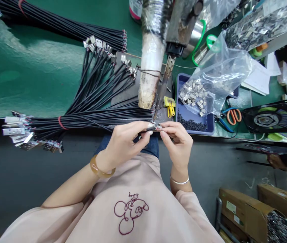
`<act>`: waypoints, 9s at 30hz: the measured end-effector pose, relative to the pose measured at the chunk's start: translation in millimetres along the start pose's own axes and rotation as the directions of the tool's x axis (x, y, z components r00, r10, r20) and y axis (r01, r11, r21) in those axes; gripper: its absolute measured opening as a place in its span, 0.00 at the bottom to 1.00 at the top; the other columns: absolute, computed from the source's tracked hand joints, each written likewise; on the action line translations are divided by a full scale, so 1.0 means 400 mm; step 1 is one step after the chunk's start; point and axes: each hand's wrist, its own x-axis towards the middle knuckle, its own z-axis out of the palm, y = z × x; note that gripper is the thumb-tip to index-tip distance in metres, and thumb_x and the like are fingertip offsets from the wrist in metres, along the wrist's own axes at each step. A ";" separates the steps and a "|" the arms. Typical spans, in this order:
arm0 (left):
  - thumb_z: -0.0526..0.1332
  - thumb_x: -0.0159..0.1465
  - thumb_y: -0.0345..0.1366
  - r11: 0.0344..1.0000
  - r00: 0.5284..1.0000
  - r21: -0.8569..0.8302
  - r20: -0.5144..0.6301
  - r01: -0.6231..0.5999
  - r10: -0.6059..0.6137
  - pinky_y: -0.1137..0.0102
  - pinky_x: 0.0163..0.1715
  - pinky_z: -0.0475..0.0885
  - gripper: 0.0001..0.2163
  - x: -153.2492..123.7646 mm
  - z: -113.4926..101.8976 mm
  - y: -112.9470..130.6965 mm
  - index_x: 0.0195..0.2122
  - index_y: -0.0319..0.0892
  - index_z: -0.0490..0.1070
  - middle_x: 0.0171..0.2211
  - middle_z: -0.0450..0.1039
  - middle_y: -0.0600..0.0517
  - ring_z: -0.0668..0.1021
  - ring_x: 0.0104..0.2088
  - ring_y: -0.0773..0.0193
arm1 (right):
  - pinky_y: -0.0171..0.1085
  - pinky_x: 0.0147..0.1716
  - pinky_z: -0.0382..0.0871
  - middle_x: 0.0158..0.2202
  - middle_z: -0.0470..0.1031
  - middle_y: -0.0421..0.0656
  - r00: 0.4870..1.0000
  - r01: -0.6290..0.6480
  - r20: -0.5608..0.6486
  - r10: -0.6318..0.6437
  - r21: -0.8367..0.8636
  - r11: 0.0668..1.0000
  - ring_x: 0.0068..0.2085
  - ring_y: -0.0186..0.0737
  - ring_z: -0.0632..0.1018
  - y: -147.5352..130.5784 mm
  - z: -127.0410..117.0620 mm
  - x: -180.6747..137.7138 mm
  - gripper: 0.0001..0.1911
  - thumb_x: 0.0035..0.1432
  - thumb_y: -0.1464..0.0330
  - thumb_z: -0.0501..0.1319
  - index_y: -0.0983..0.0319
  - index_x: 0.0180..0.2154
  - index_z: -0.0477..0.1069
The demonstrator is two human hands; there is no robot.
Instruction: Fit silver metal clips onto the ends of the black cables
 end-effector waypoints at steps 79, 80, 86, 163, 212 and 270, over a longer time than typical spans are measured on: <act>0.64 0.57 0.32 0.764 0.850 -0.429 0.018 0.483 -0.527 0.77 0.18 0.55 0.06 0.050 0.023 -0.002 0.27 0.36 0.80 0.16 0.57 0.58 0.58 0.19 0.74 | 0.35 0.41 0.83 0.42 0.86 0.47 0.825 0.513 -0.014 -0.565 -0.401 0.759 0.42 0.38 0.86 0.021 0.053 0.027 0.11 0.59 0.80 0.65 0.58 0.36 0.68; 0.64 0.57 0.32 0.760 0.849 -0.434 0.022 0.484 -0.528 0.77 0.18 0.55 0.06 0.049 0.025 -0.003 0.27 0.36 0.80 0.16 0.57 0.58 0.57 0.19 0.74 | 0.35 0.40 0.83 0.42 0.86 0.47 0.824 0.515 -0.011 -0.566 -0.400 0.758 0.42 0.38 0.87 0.022 0.053 0.027 0.11 0.59 0.80 0.65 0.58 0.36 0.68; 0.64 0.58 0.31 0.764 0.851 -0.435 0.011 0.477 -0.525 0.77 0.18 0.54 0.06 0.052 0.025 0.003 0.27 0.36 0.79 0.17 0.54 0.59 0.56 0.19 0.74 | 0.35 0.40 0.83 0.42 0.86 0.47 0.813 0.527 -0.003 -0.582 -0.419 0.739 0.41 0.37 0.86 0.021 0.052 0.028 0.09 0.61 0.78 0.65 0.59 0.37 0.69; 0.64 0.58 0.31 0.790 0.873 -0.392 0.079 0.471 -0.482 0.79 0.18 0.62 0.07 0.046 0.025 -0.002 0.28 0.36 0.81 0.21 0.76 0.53 0.67 0.19 0.73 | 0.37 0.41 0.81 0.40 0.84 0.43 0.911 0.393 0.007 -0.413 -0.323 0.861 0.42 0.36 0.84 -0.010 0.031 0.031 0.08 0.61 0.77 0.64 0.58 0.36 0.71; 0.61 0.60 0.28 0.886 0.934 -0.301 0.057 0.354 -0.353 0.74 0.22 0.59 0.05 0.011 0.023 -0.015 0.28 0.38 0.73 0.20 0.62 0.57 0.63 0.22 0.72 | 0.31 0.24 0.64 0.21 0.72 0.32 0.923 0.368 0.094 -0.373 -0.499 0.784 0.20 0.27 0.70 -0.015 0.009 0.007 0.04 0.66 0.68 0.64 0.58 0.42 0.75; 0.62 0.59 0.28 0.878 0.920 -0.289 0.027 0.381 -0.390 0.77 0.20 0.57 0.04 0.006 0.049 -0.001 0.28 0.40 0.70 0.21 0.64 0.58 0.62 0.21 0.74 | 0.34 0.27 0.62 0.31 0.76 0.38 0.996 0.047 0.083 -0.032 -0.186 0.981 0.28 0.31 0.70 0.002 0.009 0.026 0.10 0.69 0.64 0.60 0.59 0.35 0.76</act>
